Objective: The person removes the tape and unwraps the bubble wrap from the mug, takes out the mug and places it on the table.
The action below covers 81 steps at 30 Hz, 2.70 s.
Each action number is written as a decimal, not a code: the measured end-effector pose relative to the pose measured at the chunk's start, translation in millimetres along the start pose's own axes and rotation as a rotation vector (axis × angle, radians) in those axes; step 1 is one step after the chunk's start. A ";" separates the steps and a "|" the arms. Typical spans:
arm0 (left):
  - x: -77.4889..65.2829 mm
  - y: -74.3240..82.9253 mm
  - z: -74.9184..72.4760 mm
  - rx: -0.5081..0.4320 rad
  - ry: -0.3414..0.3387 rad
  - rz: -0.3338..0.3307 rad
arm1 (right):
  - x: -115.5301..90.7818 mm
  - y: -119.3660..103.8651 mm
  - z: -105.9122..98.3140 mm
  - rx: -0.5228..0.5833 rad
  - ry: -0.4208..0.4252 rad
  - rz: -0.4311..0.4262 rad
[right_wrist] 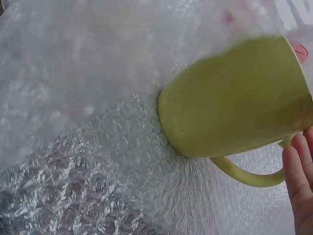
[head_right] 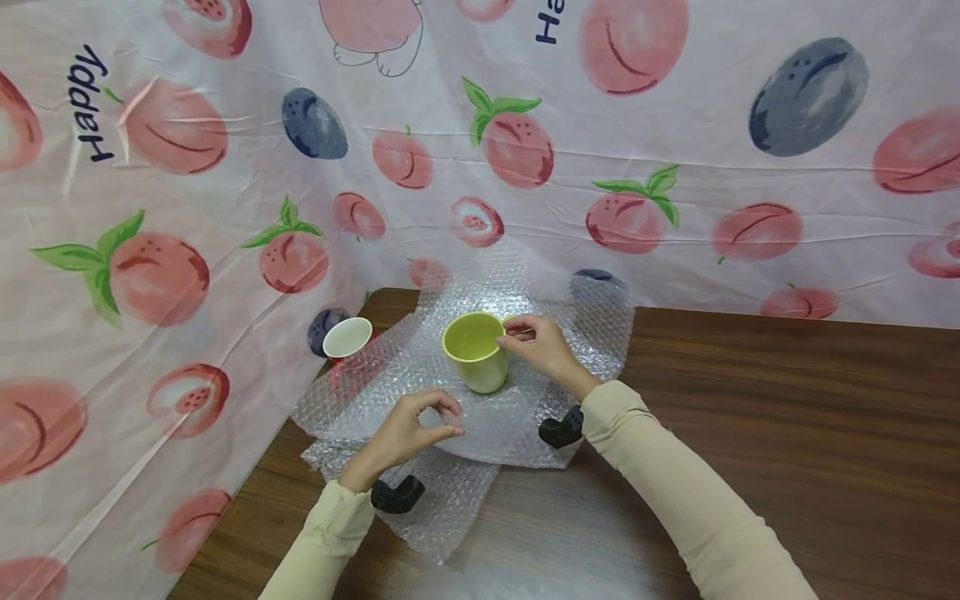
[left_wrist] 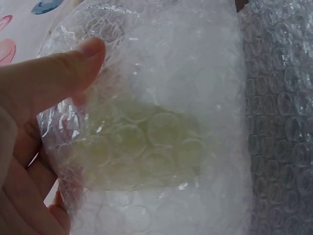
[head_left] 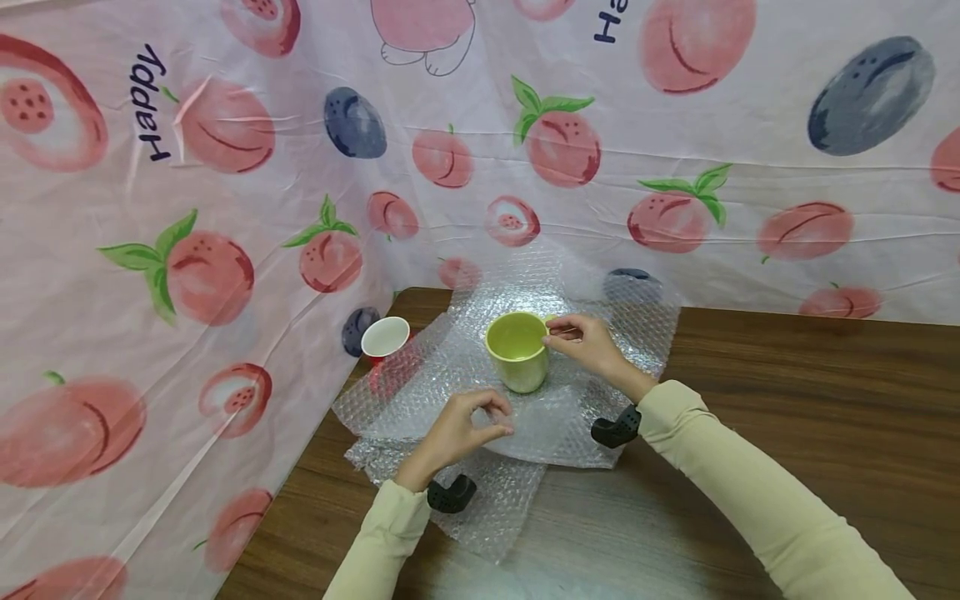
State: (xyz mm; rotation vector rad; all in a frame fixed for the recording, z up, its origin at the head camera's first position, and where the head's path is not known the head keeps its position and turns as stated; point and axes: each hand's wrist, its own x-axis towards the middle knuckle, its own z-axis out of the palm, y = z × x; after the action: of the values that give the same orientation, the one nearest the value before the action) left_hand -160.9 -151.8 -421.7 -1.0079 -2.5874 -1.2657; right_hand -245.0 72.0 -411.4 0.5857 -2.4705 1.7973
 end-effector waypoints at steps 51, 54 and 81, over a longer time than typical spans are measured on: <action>-56.8 18.3 13.7 0.072 -0.332 -0.098 | -0.1 0.0 11.3 0.288 0.015 0.202; -59.4 18.3 14.8 0.066 -0.365 -0.137 | -0.2 0.3 11.2 0.275 0.011 0.199; -70.0 15.8 18.8 0.063 -0.475 -0.135 | -1.6 1.2 12.5 0.301 0.019 0.210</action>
State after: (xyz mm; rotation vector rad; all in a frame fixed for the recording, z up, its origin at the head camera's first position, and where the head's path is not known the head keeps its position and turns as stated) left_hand -93.3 -167.6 -447.8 -1.2732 -3.0689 -1.0656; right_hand -241.5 61.2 -417.0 0.3249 -2.3418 2.2636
